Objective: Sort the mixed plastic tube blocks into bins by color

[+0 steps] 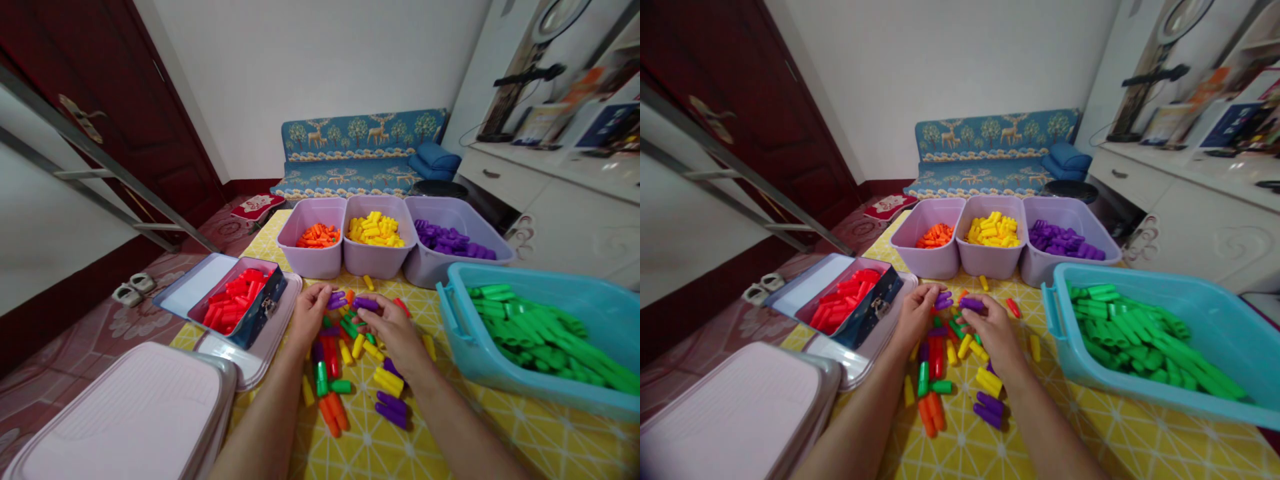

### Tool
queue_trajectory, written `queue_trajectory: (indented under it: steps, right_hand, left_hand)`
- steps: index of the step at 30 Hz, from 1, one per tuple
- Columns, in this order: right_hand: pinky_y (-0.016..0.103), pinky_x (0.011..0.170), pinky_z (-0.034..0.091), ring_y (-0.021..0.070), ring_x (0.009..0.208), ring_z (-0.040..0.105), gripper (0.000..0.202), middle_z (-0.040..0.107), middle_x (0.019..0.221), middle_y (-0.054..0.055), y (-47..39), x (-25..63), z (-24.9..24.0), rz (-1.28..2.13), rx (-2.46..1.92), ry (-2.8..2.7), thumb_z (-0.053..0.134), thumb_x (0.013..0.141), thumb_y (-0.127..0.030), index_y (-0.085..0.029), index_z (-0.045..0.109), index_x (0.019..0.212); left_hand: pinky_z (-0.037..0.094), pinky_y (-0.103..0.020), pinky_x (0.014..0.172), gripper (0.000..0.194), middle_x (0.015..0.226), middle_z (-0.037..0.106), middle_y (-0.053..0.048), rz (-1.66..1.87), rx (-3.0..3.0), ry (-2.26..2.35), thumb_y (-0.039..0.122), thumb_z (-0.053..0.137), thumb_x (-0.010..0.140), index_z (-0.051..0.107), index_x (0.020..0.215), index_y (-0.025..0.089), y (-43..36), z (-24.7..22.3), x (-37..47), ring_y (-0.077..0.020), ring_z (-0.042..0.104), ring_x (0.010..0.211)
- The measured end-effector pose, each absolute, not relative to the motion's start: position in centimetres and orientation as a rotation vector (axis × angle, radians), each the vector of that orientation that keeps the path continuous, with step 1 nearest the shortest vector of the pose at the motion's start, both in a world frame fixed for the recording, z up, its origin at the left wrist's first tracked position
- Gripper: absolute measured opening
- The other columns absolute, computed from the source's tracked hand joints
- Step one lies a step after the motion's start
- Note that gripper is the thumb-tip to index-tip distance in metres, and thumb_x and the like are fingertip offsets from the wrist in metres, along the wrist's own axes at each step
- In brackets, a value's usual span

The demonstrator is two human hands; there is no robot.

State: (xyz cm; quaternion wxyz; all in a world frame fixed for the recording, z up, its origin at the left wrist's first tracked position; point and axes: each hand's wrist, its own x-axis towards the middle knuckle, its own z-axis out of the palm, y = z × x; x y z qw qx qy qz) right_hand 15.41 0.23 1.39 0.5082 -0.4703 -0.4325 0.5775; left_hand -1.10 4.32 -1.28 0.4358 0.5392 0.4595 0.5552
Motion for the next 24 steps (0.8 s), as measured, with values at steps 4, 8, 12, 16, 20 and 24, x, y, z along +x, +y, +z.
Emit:
queue_trajectory:
  steps: [4,8,12,16,20,24]
  right_hand:
    - [0.023,0.051,0.051,0.0131,0.064,0.063,0.037,0.065,0.083,0.001,-0.5,14.9,2.0,1.509,-1.106,-1.148,0.07,0.072,-0.035,-0.019,0.06,0.103]
    - [0.017,0.035,0.035,0.0059,0.041,0.045,0.032,0.057,0.062,-0.005,-0.5,14.4,1.5,1.425,-1.199,-1.322,0.068,0.073,-0.037,-0.016,0.061,0.095]
    - [0.016,0.036,0.033,0.0063,0.043,0.045,0.031,0.056,0.059,-0.004,-0.3,14.4,1.1,1.399,-1.215,-1.29,0.064,0.076,-0.042,-0.015,0.06,0.092]
    - [0.016,0.036,0.029,0.005,0.042,0.042,0.028,0.055,0.059,-0.004,-0.2,14.8,1.5,1.35,-1.245,-1.23,0.063,0.077,-0.042,-0.016,0.06,0.086]
    - [0.015,0.038,0.031,0.0056,0.045,0.044,0.031,0.055,0.06,-0.004,0.0,15.1,1.4,1.32,-1.215,-1.11,0.065,0.077,-0.044,-0.016,0.061,0.088]
    - [0.014,0.036,0.031,0.0062,0.045,0.046,0.034,0.056,0.06,-0.004,0.0,15.1,1.0,1.338,-1.202,-1.094,0.066,0.076,-0.048,-0.017,0.063,0.09]
  left_hand:
    - [0.048,-0.023,0.069,0.031,0.083,0.07,-0.004,1.343,1.385,1.098,0.044,0.062,0.082,0.07,0.09,0.014,3.7,-0.8,-0.6,-0.0146,0.063,0.074]
    - [0.048,-0.022,0.066,0.031,0.08,0.069,-0.003,1.326,1.394,1.072,0.044,0.063,0.082,0.07,0.087,0.014,3.4,-0.4,-0.4,-0.0131,0.062,0.07]
    - [0.047,-0.022,0.067,0.029,0.077,0.069,-0.002,1.324,1.453,1.085,0.043,0.065,0.081,0.07,0.081,0.015,3.5,-0.4,-0.4,-0.013,0.061,0.07]
    - [0.047,-0.023,0.069,0.027,0.079,0.07,-0.004,1.291,1.51,1.082,0.041,0.065,0.081,0.072,0.082,0.015,3.4,-0.4,-0.4,-0.0143,0.061,0.072]
    - [0.048,-0.024,0.07,0.026,0.08,0.071,-0.005,1.243,1.508,1.063,0.039,0.068,0.079,0.072,0.085,0.014,3.2,-0.3,-0.2,-0.0147,0.061,0.072]
    - [0.048,-0.024,0.072,0.025,0.081,0.071,-0.005,1.221,1.519,1.043,0.038,0.071,0.077,0.072,0.085,0.014,3.2,-0.4,-0.3,-0.0153,0.062,0.075]
